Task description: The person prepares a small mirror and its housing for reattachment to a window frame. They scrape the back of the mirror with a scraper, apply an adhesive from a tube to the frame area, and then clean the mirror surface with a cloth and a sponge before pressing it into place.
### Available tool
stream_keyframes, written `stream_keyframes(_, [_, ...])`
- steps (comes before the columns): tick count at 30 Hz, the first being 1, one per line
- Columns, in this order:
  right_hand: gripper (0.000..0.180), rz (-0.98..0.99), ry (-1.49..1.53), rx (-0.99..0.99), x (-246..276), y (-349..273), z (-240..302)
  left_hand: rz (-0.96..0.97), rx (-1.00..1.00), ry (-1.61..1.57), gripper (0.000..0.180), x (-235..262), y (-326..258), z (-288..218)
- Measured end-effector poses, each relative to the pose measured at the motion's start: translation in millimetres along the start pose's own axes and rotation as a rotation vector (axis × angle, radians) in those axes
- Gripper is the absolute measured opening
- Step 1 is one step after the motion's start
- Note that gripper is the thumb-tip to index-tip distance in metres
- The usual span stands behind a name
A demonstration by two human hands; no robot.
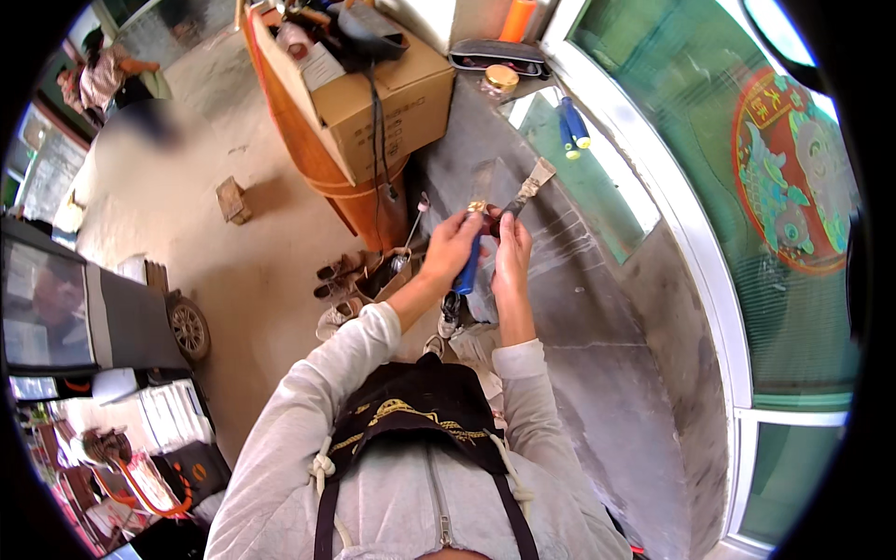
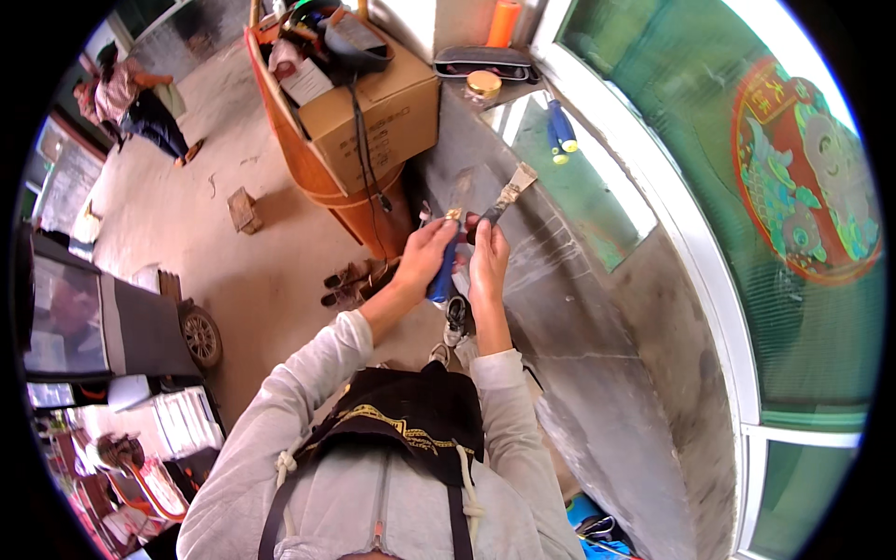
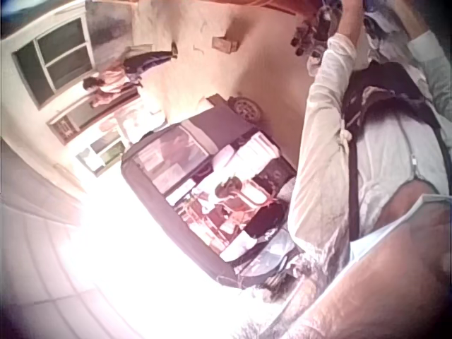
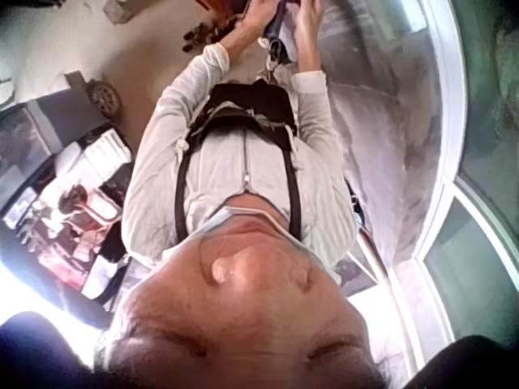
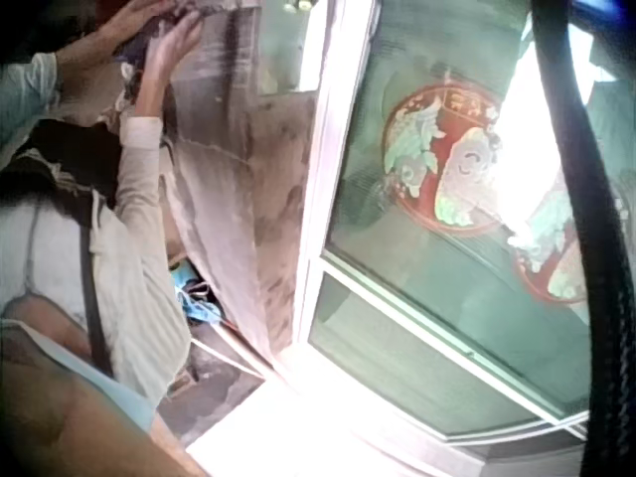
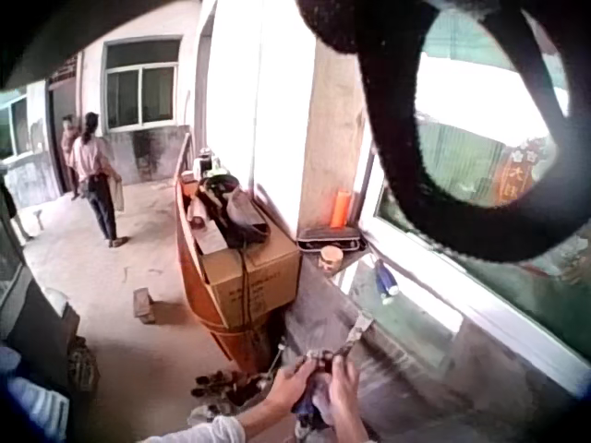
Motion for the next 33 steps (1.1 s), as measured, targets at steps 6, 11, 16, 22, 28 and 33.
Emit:
stream_keyframes(6, [0.03,0.228,-0.139,-0.14,-20,-56,-29,-0.003,0.298,0.031,0.045,137,-57,53])
stream_keyframes(11, [0.028,0.417,-0.216,-0.272,-46,-104,-64,-0.06,0.191,0.004,0.056,189,-131,62])
stream_keyframes(16, [0.025,0.594,-0.551,-0.226,-79,-138,-105,-0.297,-0.007,0.483,0.055,208,-195,61])
stream_keyframes(22, [0.021,0.91,-0.905,0.243,-161,-197,-101,-0.626,-0.057,0.675,0.045,212,-238,54])
stream_keyframes(28, [0.021,1.256,-0.834,0.338,-224,-273,-113,-0.961,-0.08,-0.062,0.036,282,-281,77])
stream_keyframes(33, [0.027,1.411,-0.58,0.233,-260,-327,-110,-1.058,-0.241,-0.525,0.034,334,-370,68])
Point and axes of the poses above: each hand's wrist, its own y-axis towards the middle knuckle, its own x-axis out of the back of the hand, z = x × y, the point moved 4 cm from there along y, towards the middle knuckle
